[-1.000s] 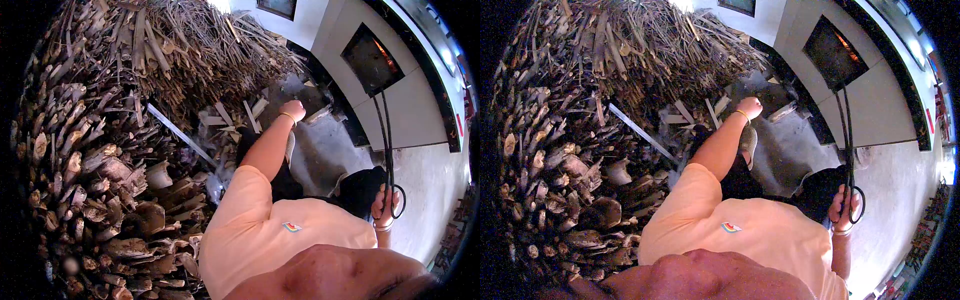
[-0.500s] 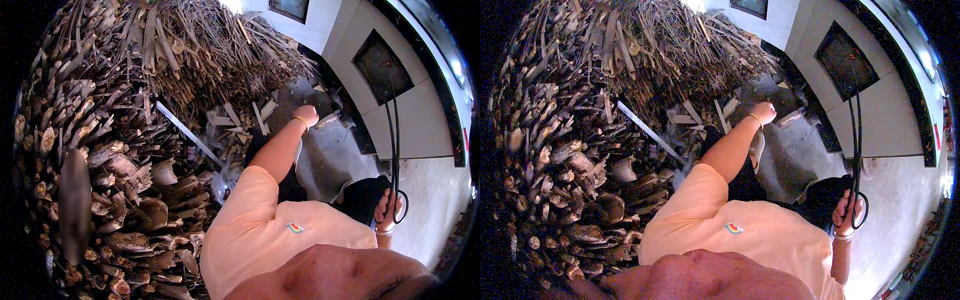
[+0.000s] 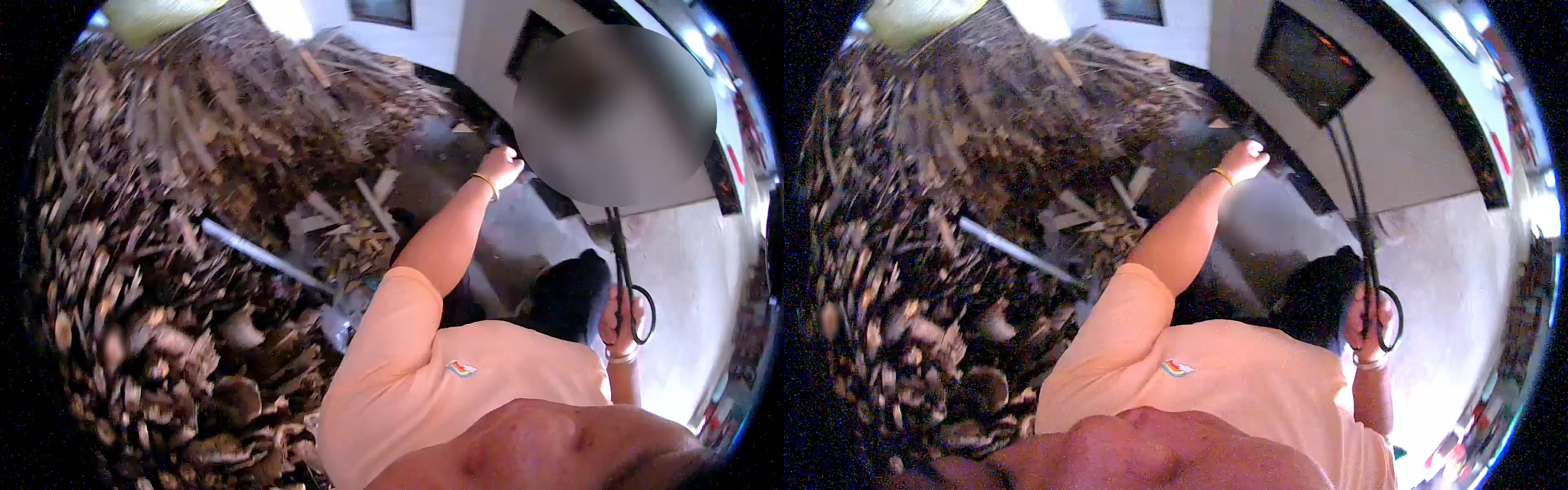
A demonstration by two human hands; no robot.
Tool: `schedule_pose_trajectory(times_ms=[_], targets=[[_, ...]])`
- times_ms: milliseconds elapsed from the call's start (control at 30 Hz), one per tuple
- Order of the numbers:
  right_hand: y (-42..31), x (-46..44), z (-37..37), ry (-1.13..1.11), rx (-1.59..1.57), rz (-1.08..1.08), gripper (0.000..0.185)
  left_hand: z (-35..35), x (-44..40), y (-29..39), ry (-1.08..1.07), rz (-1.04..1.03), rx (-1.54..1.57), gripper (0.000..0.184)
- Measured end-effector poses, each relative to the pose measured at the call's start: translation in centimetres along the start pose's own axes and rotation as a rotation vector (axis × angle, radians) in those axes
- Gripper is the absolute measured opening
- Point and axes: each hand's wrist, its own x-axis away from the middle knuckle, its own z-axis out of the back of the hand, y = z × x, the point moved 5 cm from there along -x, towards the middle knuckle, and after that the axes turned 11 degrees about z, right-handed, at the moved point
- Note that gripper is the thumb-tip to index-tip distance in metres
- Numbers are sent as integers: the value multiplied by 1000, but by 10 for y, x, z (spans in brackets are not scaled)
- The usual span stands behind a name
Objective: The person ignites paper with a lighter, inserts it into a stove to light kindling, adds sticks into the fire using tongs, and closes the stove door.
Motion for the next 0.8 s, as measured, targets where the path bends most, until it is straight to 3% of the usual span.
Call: schedule_pose_trajectory(times_ms=[100, 167, 267, 333, 433, 467, 500, 567, 633, 667, 733, 767, 800], targets=[[-4, -6, 5, -5, 41, -18, 58, -40, -32, 21, 116, -75, 192, 57], [-8, -6, 8, 5, 37, -15, 60, -59, -44, 41, 266, -194, 88, 64], [-16, -3, 5, -14, -12, -33, 61, -93, -65, 50, 397, -274, 157, 67], [-21, 4, 13, 41, 135, 4, 61, -107, -74, 60, 404, -323, 182, 66], [-43, -4, 9, 44, 124, -116, 66, -116, -97, 76, 504, -351, 240, 59], [-42, 0, 17, 49, 185, -50, 66, -108, -92, 81, 274, -231, 289, 64], [-45, 4, 26, 53, 246, 18, 67, -141, -114, 68, 381, -236, 277, 69], [-56, -4, 20, -111, 175, -52, 65, -132, -113, 77, 98, -156, 379, 75], [-63, -28, 2, -88, 185, -61, 63, -114, -99, 86, 64, -136, 401, 74], [-61, -39, -4, -297, 54, -179, 63, -103, -86, 91, 45, -138, 424, 72], [-53, -58, -22, -442, -97, -246, 62, -85, -79, 93, 116, -249, 554, 66], [-45, -70, -31, -417, -128, -255, 60, -92, -82, 87, 3, -174, 532, 68], [-38, -82, -43, -392, -158, -264, 59, -105, -95, 82, 24, -218, 535, 70]])
